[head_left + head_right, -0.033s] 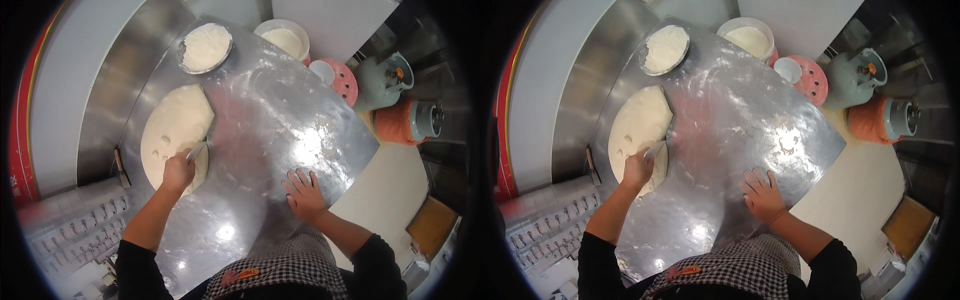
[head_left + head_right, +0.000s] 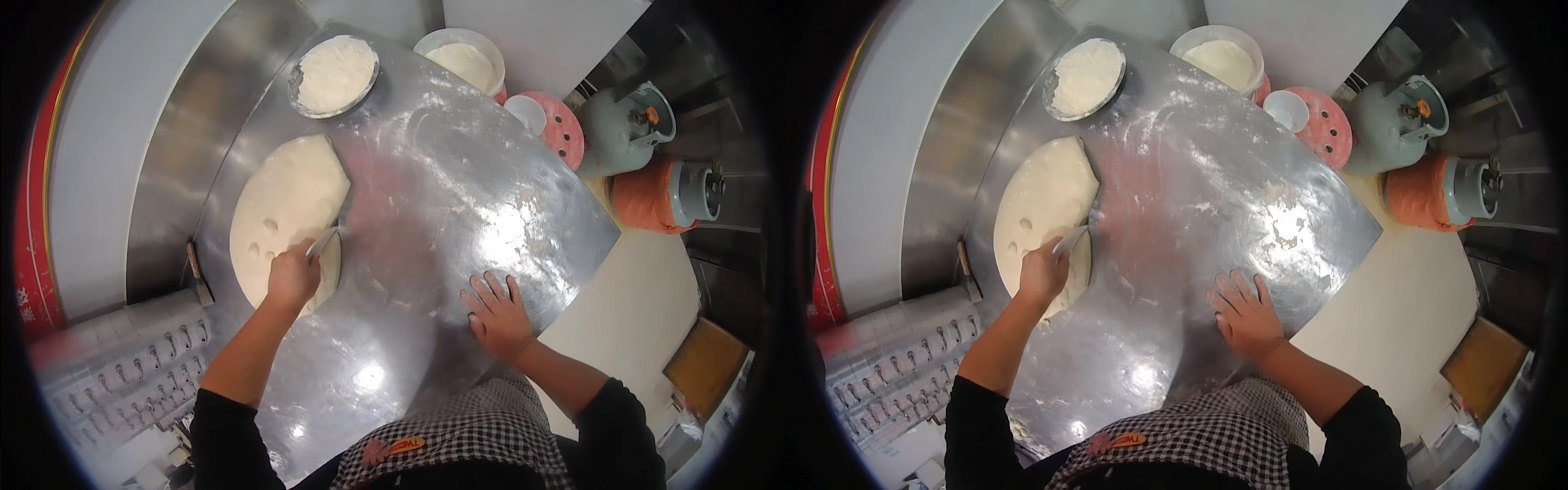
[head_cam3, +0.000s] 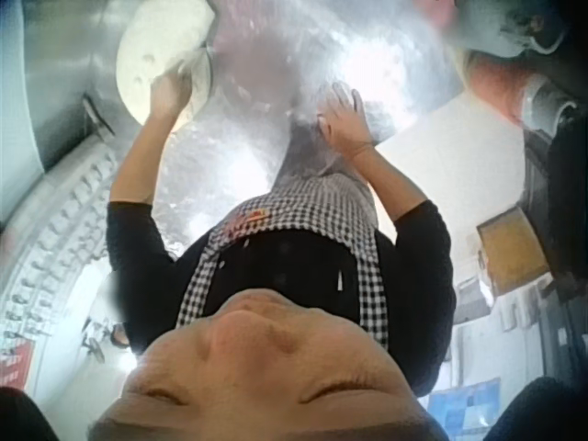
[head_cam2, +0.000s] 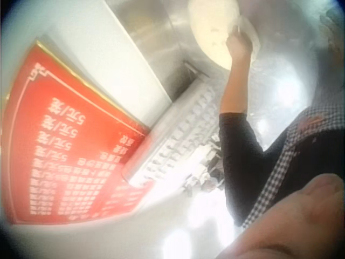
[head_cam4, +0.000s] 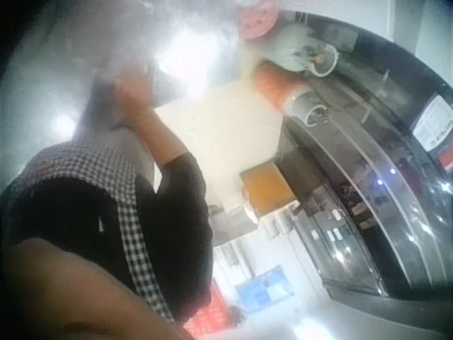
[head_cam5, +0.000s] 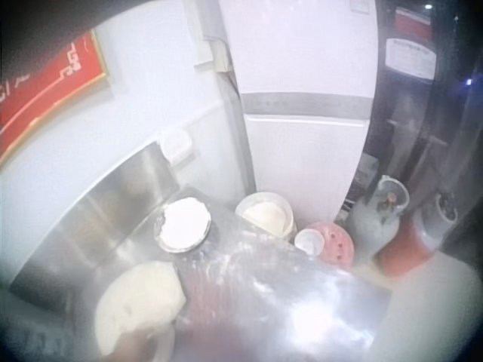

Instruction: The person rolls a large dough mass into a rope, cuts it into small pieces, and shapes them into balls. They then flatten each piece, fill it with a brown mixture, and seal it into a bun. The finished buns are placed into a steamer basket.

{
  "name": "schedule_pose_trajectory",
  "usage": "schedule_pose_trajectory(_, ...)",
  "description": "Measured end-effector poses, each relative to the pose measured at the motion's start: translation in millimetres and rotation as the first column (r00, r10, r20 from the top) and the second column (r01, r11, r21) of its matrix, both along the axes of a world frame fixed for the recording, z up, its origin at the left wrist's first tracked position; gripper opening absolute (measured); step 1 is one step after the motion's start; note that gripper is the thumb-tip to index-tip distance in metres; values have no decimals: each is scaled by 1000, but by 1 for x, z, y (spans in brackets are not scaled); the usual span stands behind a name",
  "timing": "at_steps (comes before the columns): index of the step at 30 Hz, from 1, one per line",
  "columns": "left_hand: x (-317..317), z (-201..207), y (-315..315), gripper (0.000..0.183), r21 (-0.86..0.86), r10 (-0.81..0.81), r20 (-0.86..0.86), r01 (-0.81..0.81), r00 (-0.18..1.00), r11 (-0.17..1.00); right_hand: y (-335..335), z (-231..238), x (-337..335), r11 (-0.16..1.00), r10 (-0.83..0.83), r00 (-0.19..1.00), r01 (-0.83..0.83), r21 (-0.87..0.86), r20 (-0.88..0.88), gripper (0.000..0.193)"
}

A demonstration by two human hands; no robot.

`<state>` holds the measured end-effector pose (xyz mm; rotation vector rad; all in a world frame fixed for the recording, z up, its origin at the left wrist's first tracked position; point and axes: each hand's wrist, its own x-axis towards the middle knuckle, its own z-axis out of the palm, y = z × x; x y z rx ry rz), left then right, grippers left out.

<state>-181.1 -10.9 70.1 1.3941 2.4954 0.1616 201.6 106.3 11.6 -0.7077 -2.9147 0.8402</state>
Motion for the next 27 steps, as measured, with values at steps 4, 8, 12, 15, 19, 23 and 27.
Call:
schedule_pose_trajectory(4,-1,0,2,26,-106,-91,7,92,996,990,-6,6,-1,997,-23,1000,24,70,-16,44)
schedule_pose_trajectory(8,31,34,1,25,-301,17,198,44,980,953,-10,7,1,990,-27,998,34,133,-51,43)
schedule_pose_trajectory(12,129,55,-61,21,-233,-722,196,746,664,623,-11,4,2,990,-38,998,45,136,-55,41)
schedule_pose_trajectory(15,123,62,-122,14,48,-332,134,328,934,943,-12,3,1,988,-52,993,67,138,-109,40)
schedule_pose_trajectory(19,51,38,-134,15,-45,121,97,-117,988,992,-14,1,-1,990,-72,991,85,117,-109,40)
schedule_pose_trajectory(23,11,0,-66,24,-71,59,3,-59,998,996,-15,0,-1,984,-77,982,103,147,-173,39)
schedule_pose_trajectory(27,32,3,-17,27,-48,94,204,-86,975,995,-17,1,1,982,-64,987,88,166,-149,39)
